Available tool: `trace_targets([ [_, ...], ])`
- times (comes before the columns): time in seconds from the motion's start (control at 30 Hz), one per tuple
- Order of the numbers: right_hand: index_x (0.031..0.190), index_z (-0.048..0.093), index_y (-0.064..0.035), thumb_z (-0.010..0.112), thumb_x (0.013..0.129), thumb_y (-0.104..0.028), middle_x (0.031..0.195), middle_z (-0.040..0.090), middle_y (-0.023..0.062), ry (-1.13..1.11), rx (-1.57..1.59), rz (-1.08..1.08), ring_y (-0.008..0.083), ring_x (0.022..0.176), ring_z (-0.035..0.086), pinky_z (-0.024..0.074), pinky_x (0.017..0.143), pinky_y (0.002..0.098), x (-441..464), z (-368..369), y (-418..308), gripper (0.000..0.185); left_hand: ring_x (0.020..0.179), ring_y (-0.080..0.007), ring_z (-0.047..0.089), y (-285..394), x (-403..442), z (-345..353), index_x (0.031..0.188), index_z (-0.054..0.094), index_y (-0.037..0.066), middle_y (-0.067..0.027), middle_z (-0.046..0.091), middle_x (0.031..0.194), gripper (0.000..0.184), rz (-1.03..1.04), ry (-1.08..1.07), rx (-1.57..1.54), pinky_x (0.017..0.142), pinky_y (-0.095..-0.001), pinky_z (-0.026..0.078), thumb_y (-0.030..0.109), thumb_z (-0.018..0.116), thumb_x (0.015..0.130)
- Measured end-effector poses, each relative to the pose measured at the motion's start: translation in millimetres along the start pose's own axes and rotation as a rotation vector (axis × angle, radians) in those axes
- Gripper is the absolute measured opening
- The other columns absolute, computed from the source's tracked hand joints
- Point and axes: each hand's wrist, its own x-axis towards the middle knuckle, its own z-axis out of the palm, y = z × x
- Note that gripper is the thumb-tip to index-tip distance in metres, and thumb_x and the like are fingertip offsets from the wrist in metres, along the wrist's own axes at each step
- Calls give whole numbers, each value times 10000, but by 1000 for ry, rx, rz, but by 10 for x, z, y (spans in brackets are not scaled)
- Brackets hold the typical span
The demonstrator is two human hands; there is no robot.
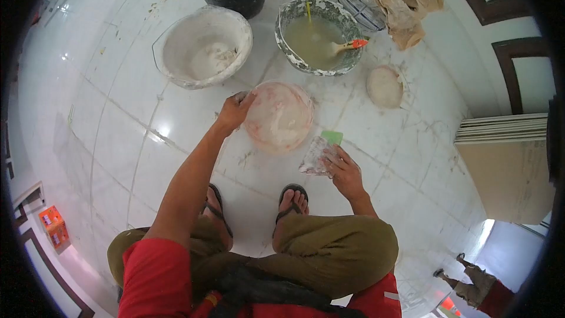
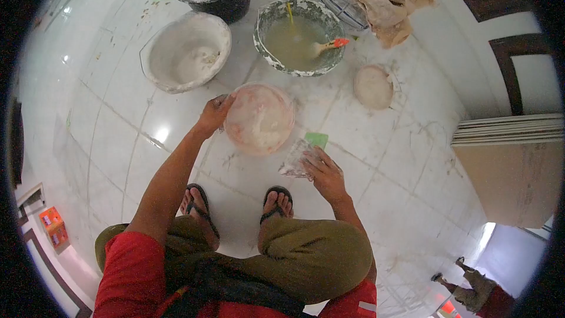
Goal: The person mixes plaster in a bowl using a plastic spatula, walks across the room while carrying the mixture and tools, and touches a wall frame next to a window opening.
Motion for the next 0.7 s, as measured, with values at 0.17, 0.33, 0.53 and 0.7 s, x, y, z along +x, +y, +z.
trace_targets([
  [0.17, 1258, 701, -210, 716, 795, -20, 1407, 620, -29, 17, 88, -71, 257, 1423, 481, 541, 1055, 391, 225, 224, -262, 501, 814, -137, 618, 11, -51, 17, 1232, 705, 7, -80, 719, 1007, 578, -18, 70, -161, 644, -293, 521, 527, 624, 995],
  [0.33, 1213, 708, -147, 673, 824, 16, 1332, 664, 4, -32, 76, -31, 257, 1302, 574, 557, 1010, 395, -27, 30, -92, 423, 814, -140, 625, 18, 5, 99, 1241, 701, 5, -95, 725, 1024, 571, 73, 86, -84, 622, -293, 517, 514, 623, 994],
  [0.53, 1293, 608, -7, 639, 975, -91, 1138, 713, 100, 154, 957, 850, 183, 927, 683, 586, 807, 354, -169, 112, 116, 330, 1004, -181, 640, 148, -95, 20, 1260, 687, -15, -122, 726, 1101, 557, -25, 57, -51, 904, -320, 514, 476, 613, 1008],
  [0.7, 1339, 539, 25, 684, 972, -150, 1090, 714, 108, 136, 1234, 985, 169, 853, 659, 548, 677, 320, -449, 139, 338, 432, 1071, -184, 636, 161, -112, 16, 1300, 658, -41, -121, 713, 1157, 600, -39, 52, -60, 958, -318, 496, 483, 605, 1012],
])
